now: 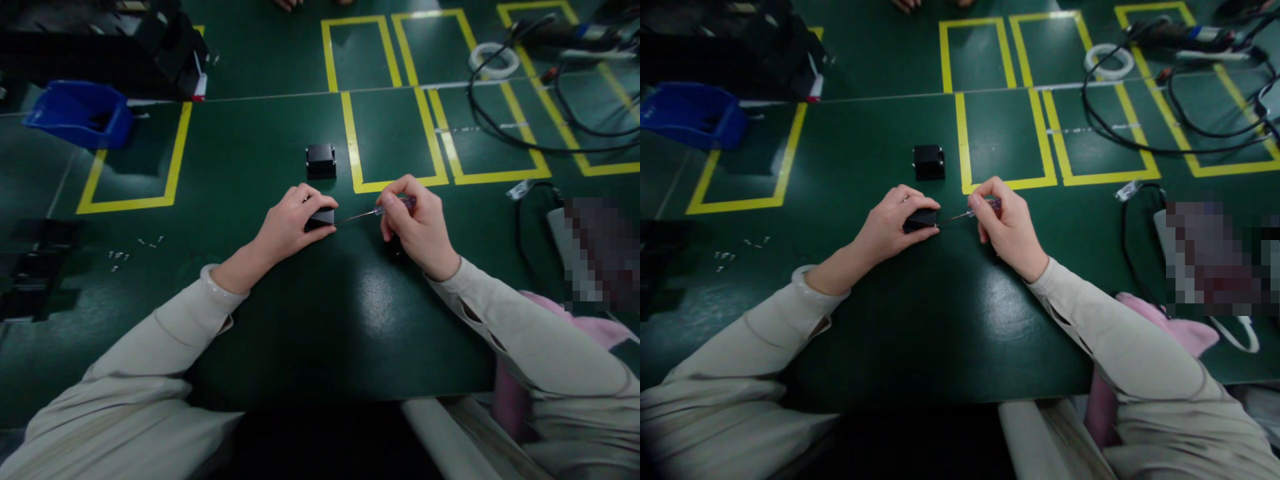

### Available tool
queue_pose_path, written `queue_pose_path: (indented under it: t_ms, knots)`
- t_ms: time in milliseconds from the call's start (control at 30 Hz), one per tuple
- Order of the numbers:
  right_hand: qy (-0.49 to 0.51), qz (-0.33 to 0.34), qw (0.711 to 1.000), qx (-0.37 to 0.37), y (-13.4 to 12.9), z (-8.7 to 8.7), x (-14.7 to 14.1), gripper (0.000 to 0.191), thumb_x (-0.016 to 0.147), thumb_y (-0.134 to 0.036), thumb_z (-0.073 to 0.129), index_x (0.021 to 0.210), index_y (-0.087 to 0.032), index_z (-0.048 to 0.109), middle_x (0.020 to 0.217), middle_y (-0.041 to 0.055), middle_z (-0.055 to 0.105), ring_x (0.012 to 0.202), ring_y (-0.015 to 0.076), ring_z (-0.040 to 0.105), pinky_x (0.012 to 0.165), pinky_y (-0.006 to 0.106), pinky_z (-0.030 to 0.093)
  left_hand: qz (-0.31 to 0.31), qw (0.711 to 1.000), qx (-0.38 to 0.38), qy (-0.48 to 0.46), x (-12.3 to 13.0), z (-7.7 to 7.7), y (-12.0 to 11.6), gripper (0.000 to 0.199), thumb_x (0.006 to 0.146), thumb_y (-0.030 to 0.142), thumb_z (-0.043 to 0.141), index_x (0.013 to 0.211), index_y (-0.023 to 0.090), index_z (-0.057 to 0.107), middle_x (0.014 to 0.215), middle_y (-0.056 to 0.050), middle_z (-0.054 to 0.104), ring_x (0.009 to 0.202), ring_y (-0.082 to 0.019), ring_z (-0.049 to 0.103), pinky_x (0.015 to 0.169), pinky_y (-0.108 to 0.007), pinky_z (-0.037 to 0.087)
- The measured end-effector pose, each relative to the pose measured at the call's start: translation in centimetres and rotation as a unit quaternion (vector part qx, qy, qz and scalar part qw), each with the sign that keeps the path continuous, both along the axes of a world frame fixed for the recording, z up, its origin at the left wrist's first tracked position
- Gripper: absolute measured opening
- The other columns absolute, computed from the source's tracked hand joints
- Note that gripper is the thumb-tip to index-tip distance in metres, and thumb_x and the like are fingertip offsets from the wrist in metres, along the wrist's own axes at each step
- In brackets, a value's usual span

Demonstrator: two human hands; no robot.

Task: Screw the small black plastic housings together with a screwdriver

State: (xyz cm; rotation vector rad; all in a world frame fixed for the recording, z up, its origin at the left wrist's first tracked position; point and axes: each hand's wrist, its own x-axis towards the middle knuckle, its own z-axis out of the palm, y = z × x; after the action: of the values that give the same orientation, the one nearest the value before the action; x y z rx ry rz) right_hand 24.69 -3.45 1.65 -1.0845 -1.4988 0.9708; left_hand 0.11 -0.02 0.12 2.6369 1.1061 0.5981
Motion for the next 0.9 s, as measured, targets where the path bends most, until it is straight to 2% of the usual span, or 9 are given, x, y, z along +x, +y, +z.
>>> queue_pose_path:
  t_ms: [200,400,567,733,900]
  knots:
    - [0.025,0.006,1.0,0.008,0.0,-0.2,0.03,0.023,0.094,-0.043,0.065,0.097,-0.024,0.053,0.054,-0.0092,0.051,0.041,0.0079,0.049,0.041,0.025,0.037,0.002,1.0,0.002,0.002,-0.02,-0.03,0.02,0.036,0.094,0.035,0.067,0.126,0.023,0.059,0.118,-0.009,0.059,0.108,-0.026,0.057,0.09,-0.04,0.05]
    - [0.002,0.002,1.0,0.002,0.06,-0.23,0.07,0.025,0.098,-0.046,0.057,0.088,-0.024,0.053,0.047,-0.0102,0.041,0.036,0.0075,0.045,0.038,0.025,0.032,0.003,1.0,0.001,0.001,0.04,-0.1,-0.04,0.037,0.093,0.035,0.068,0.127,0.023,0.058,0.119,-0.009,0.059,0.108,-0.025,0.057,0.091,-0.04,0.05]
    - [0.013,0.001,1.0,0.011,0.06,-0.21,0.08,0.021,0.094,-0.041,0.065,0.097,-0.024,0.053,0.053,-0.0097,0.05,0.04,0.008,0.05,0.041,0.025,0.036,0.003,1.0,-0.003,0.005,0.02,-0.11,0.04,0.037,0.094,0.037,0.066,0.127,0.024,0.058,0.119,-0.009,0.059,0.109,-0.026,0.057,0.091,-0.041,0.05]
    - [-0.005,-0.003,1.0,0.003,-0.06,-0.08,0.0,0.023,0.098,-0.043,0.058,0.087,-0.023,0.054,0.047,-0.0098,0.042,0.037,0.0073,0.046,0.038,0.024,0.031,0.001,1.0,0.003,0.0,-0.05,-0.17,0.13,0.038,0.093,0.04,0.066,0.126,0.023,0.059,0.118,-0.009,0.06,0.109,-0.026,0.057,0.091,-0.041,0.05]
    - [0.017,0.002,1.0,0.006,-0.02,-0.15,0.01,0.022,0.094,-0.043,0.064,0.096,-0.024,0.052,0.052,-0.0106,0.046,0.039,0.0076,0.047,0.039,0.025,0.036,0.001,1.0,0.004,-0.001,-0.03,-0.15,0.07,0.037,0.093,0.037,0.067,0.127,0.023,0.059,0.118,-0.009,0.06,0.109,-0.026,0.057,0.091,-0.041,0.051]
